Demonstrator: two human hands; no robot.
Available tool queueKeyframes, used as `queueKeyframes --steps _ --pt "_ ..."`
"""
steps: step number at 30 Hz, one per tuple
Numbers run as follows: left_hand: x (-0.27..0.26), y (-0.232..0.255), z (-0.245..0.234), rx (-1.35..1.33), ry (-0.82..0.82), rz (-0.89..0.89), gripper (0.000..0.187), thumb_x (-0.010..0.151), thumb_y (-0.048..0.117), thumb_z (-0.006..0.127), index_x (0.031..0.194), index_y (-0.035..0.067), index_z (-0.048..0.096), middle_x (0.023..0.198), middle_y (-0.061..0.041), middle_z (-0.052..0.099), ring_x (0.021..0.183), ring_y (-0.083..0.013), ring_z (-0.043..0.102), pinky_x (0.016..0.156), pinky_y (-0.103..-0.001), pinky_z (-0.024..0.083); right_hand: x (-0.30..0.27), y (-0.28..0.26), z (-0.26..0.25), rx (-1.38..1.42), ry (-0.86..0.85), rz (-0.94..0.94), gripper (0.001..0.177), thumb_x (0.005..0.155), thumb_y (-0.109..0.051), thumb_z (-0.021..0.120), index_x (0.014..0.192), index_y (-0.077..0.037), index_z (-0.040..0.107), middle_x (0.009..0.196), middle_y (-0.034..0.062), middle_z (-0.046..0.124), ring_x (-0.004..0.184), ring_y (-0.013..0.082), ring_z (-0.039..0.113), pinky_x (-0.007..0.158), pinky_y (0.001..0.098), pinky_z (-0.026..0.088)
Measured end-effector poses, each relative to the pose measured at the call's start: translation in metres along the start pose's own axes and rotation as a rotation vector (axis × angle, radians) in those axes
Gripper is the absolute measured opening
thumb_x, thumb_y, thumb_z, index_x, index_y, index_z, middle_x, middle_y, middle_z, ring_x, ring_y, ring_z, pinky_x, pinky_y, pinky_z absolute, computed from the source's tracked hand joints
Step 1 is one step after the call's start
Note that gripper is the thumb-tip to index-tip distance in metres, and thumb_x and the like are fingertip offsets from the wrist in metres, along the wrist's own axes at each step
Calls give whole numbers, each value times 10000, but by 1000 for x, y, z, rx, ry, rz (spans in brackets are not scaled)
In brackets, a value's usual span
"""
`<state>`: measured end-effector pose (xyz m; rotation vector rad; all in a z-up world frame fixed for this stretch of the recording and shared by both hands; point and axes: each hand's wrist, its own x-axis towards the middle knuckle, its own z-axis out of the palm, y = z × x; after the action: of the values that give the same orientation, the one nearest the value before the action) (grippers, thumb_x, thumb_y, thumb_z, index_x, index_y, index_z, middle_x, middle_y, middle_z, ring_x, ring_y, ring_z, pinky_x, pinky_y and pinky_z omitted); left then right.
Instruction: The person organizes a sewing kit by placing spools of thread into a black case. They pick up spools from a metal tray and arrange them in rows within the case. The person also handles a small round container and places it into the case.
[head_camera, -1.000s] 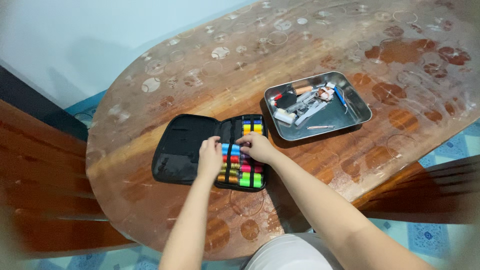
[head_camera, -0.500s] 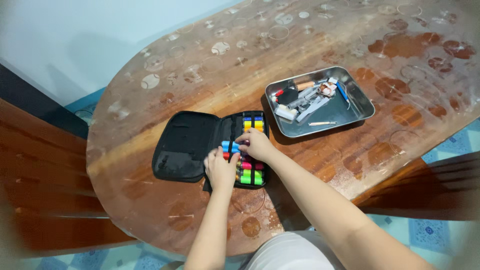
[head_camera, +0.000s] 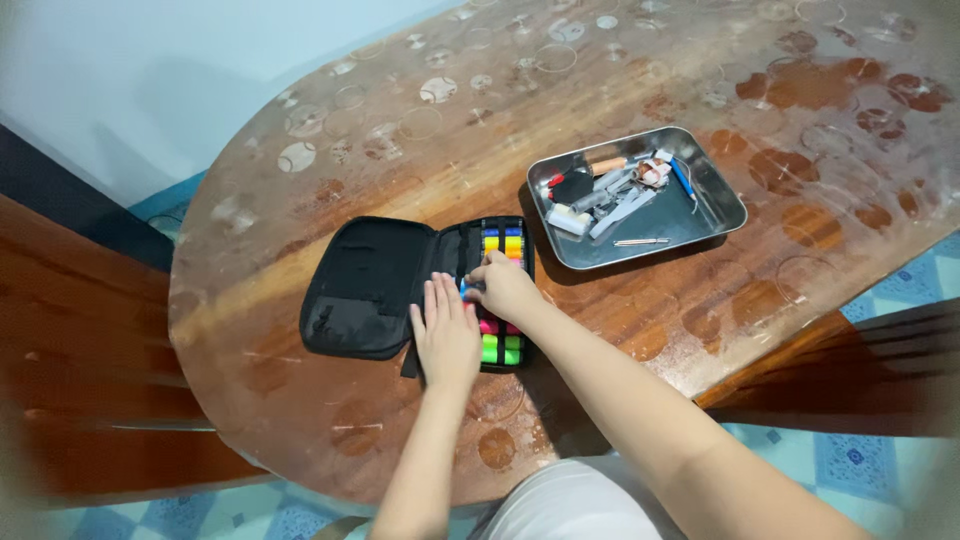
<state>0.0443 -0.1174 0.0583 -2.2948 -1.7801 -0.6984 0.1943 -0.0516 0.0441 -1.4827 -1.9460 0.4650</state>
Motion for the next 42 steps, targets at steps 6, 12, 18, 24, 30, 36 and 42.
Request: queueKeyframes --steps 6,12,18,24,30,36,42 --pt "6 -13 1 -47 -320 -30 623 1026 360 435 1573 81 333 1654 -98 306 1517 -251 278 1176 -584 253 2 -9 -11 -46 -41 35 200 812 -222 779 999 -165 820 1048 129 652 965 321 670 828 420 548" --pt "14 -14 -11 -23 -460 -32 587 1035 399 372 1572 166 324 1675 -65 239 1526 -251 220 1178 -618 189 14 -15 -26 -32 -198 107 240 835 -342 767 999 -173 816 1042 143 715 984 318 704 861 421 559" --pt "-1 -24 -35 48 -441 34 569 1018 396 384 1562 231 344 1650 -39 268 1520 -326 199 1168 -650 147 36 51 -75 104 235 140 235 895 -285 745 1032 -100 794 1032 173 728 1011 347 687 893 426 534" --pt "-23 -51 -64 -5 -381 117 541 997 361 443 1530 272 427 1629 -17 334 1511 -358 219 1174 -652 139 20 121 -160 -376 260 98 485 874 -120 681 1356 -167 656 1296 143 658 1147 360 633 956 469 513" --pt "-36 -62 -77 14 -402 71 536 946 329 500 1482 304 482 1609 -15 364 1512 -364 222 1176 -660 127 18 115 -166 -735 -13 -2 510 871 -145 619 1357 -301 633 1398 86 578 1182 316 601 905 500 480" --pt "-35 -58 -76 3 -452 6 592 928 329 518 1520 325 492 1654 -22 345 1509 -362 208 1163 -667 129 18 103 -161 -636 -42 118 201 953 -238 603 1140 -202 665 1307 44 651 1199 279 625 973 471 479" --pt "-32 -57 -70 34 -460 -6 590 920 328 531 1509 338 501 1651 -25 347 1507 -359 215 1159 -681 130 29 156 -174 58 500 461 302 971 -271 676 1202 -101 580 1092 155 701 1017 329 698 881 425 533"
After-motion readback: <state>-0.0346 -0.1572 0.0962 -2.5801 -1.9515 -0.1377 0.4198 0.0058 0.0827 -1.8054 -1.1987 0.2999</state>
